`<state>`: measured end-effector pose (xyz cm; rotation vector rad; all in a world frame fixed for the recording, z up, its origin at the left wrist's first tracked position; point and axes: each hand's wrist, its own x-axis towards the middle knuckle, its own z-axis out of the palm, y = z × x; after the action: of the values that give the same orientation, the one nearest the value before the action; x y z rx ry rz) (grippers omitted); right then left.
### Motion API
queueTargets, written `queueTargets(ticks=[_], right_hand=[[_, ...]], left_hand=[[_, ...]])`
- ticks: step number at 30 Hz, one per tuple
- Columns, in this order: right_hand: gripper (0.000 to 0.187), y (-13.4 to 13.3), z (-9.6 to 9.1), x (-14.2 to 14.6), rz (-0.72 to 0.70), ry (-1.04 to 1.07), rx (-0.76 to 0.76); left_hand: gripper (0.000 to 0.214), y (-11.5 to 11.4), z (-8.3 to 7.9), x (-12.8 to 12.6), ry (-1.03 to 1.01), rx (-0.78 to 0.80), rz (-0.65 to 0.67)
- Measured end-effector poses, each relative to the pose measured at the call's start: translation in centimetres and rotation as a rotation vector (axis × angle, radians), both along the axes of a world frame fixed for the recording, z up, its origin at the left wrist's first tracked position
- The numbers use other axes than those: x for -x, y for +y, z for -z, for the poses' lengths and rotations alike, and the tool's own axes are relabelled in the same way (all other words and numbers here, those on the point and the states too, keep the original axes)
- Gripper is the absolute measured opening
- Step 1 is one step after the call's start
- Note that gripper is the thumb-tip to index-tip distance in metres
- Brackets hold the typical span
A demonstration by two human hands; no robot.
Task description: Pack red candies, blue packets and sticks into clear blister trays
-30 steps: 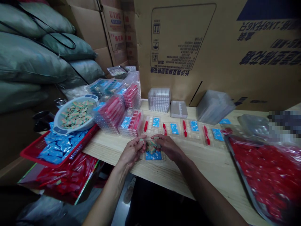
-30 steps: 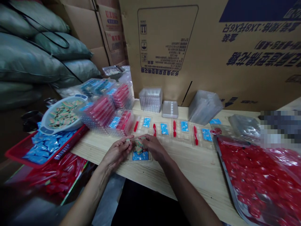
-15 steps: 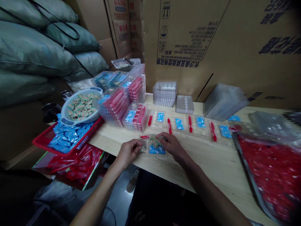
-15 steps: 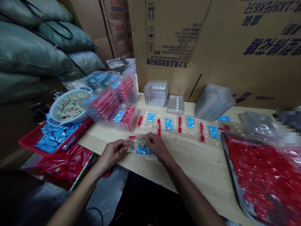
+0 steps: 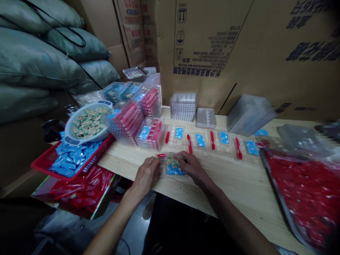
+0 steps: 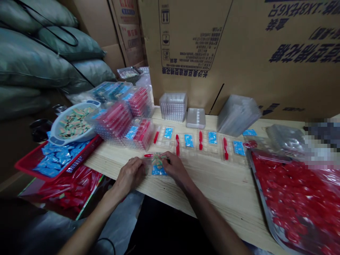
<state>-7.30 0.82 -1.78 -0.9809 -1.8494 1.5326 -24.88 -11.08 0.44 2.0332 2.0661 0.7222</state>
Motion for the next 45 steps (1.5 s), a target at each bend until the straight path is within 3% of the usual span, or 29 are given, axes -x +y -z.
queueTargets(ticks=[3,6,9,16,19,21,23,26,29,32,35,38,45], right_hand=[[0.021,0.0,-0.1,0.0,0.008,0.038,0.034],[0.023,0.1,-0.2,0.0,0.004,0.052,0.046],[0.024,0.1,-0.2,0.0,0.011,0.056,0.064],[0.025,-0.1,-0.8,0.0,0.070,0.134,0.202],[0.027,-0.2,-1.2,0.0,0.087,0.171,0.280],[0.028,-0.2,-1.4,0.0,0.097,0.194,0.306],[0.028,-0.2,-1.5,-0.1,0.099,0.206,0.301],[0.027,-0.2,-1.3,-0.1,0.090,0.205,0.275],[0.026,-0.3,-1.2,-0.1,0.084,0.206,0.273],[0.027,-0.3,-1.1,-0.1,0.085,0.210,0.264],[0.027,-0.3,-1.0,-0.2,0.088,0.201,0.250],[0.027,-0.3,-1.0,-0.1,0.089,0.188,0.270],[0.027,-0.6,-1.4,0.2,0.093,0.187,0.300]], left_hand=[[0.021,1.6,-0.3,-1.1,-0.015,-0.024,0.016],[0.035,3.3,0.3,-2.0,0.011,0.039,0.101],[0.039,3.9,1.0,-2.0,-0.039,0.045,0.077],[0.026,3.3,0.5,-0.4,-0.596,-0.022,-0.080],[0.024,3.3,0.1,-0.5,-0.815,0.068,-0.105],[0.016,3.3,-0.2,-0.9,-0.757,0.106,-0.071],[0.007,3.4,-0.3,-1.4,-0.520,0.081,0.017],[0.021,3.4,-0.3,-2.1,-0.189,0.060,0.118],[0.034,3.3,0.0,-2.5,-0.051,0.051,0.119],[0.034,3.0,0.1,-2.2,-0.146,0.008,0.101],[0.025,2.5,-0.2,-0.8,-0.456,-0.023,0.024],[0.026,1.6,-0.6,0.8,-0.629,0.062,-0.055],[0.018,0.0,-1.1,1.2,-0.358,0.223,0.014]])
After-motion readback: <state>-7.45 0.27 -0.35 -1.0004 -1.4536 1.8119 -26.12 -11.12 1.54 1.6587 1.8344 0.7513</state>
